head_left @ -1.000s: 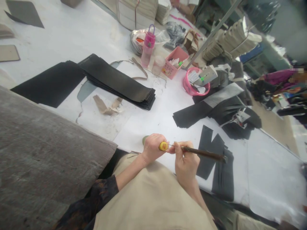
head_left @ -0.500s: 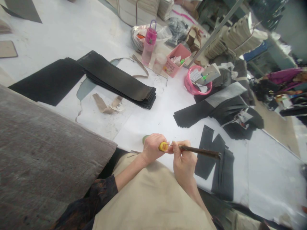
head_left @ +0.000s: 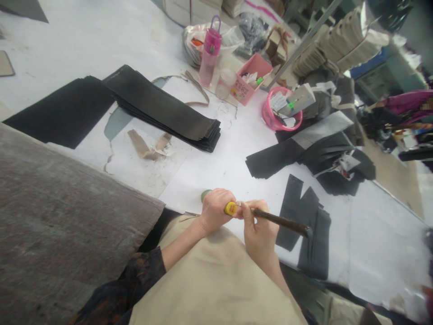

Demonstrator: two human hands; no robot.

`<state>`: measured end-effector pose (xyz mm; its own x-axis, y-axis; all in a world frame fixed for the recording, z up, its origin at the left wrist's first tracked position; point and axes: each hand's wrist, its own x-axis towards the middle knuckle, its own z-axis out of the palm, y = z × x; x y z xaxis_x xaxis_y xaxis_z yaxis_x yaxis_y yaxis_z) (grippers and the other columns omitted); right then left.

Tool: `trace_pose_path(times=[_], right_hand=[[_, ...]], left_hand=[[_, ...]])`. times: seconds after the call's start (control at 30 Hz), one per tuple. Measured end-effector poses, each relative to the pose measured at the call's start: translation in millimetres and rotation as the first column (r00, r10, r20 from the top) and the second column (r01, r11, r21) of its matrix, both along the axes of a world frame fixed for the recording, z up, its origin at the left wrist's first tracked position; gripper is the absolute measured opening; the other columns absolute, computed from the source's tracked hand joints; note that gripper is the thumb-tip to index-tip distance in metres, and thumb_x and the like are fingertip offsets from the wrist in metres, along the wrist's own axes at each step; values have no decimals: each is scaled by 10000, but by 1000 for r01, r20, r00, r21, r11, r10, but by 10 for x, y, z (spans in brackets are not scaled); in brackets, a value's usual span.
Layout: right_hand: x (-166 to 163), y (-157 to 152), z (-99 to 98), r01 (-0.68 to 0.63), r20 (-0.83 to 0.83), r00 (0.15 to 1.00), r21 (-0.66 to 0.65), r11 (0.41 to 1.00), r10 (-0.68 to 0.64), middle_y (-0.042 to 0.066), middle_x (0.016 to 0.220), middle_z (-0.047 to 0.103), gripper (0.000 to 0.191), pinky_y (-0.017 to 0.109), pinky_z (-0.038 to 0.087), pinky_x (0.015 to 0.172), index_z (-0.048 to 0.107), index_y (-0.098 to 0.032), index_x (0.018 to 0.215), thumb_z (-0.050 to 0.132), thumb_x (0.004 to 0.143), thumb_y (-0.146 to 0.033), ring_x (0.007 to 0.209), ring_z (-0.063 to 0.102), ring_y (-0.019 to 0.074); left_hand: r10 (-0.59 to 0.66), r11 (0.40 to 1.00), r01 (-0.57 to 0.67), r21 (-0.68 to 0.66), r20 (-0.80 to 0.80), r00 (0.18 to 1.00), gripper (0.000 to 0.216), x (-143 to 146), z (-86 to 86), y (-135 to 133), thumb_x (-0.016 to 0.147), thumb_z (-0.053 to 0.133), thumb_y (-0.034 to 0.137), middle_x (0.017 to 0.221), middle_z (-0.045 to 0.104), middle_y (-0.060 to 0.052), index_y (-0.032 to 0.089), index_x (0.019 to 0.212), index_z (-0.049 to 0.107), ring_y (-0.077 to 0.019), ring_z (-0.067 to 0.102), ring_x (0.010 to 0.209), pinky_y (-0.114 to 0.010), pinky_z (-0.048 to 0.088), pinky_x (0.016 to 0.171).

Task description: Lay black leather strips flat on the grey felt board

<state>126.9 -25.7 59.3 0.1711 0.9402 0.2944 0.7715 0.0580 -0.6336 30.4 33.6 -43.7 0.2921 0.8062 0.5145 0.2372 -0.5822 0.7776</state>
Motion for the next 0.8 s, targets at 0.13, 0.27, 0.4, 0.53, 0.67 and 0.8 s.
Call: trace_pose_path(times=[0.13,0.27,0.4,0.53,0.67,0.8], right_hand=[[20,10,-23,-36,-5,999,-36,999,35,-34,722,639,118,229,478,595,532,-212,852,530,967,-238,598,613,110],[19,26,-14,-34,13,999,-61,998,35,-37,716,630,122,228,465,604,534,-211,843,536,963,-235,592,596,106],[13,40,4,-36,24,999,-56,998,37,-34,705,625,128,223,449,586,539,-207,842,524,966,-237,587,587,105],[-4,43,23,-14,17,1000,-46,999,14,-37,672,607,152,223,442,555,539,-207,832,504,971,-260,566,578,107],[-27,37,40,21,-10,1000,-73,997,-21,-44,633,575,177,233,446,561,525,-209,824,489,975,-295,552,570,117],[-39,36,21,37,26,999,-49,998,-36,-42,611,572,213,229,443,547,503,-211,785,488,971,-313,528,563,118]], left_hand=[[17,1000,-17,-7,-10,1000,172,5,-4,7,835,580,296,650,633,-14,226,704,491,-159,588,645,-325,464,653],[23,1000,-23,2,-16,1000,172,10,-9,16,842,575,285,651,633,-16,223,706,490,-158,589,648,-321,463,651],[30,999,-30,13,-31,999,166,19,-16,17,842,579,281,649,631,-16,221,711,496,-161,587,651,-319,461,650],[40,999,-39,21,-29,999,175,18,-15,4,837,579,291,646,627,-15,224,702,489,-162,582,648,-320,465,651],[46,999,-45,24,-24,999,212,7,-6,-17,823,599,314,632,618,-13,227,678,472,-162,575,633,-319,463,642],[56,998,-55,30,-36,998,215,3,-1,-30,828,596,306,617,598,-7,225,668,478,-158,561,619,-316,451,630]])
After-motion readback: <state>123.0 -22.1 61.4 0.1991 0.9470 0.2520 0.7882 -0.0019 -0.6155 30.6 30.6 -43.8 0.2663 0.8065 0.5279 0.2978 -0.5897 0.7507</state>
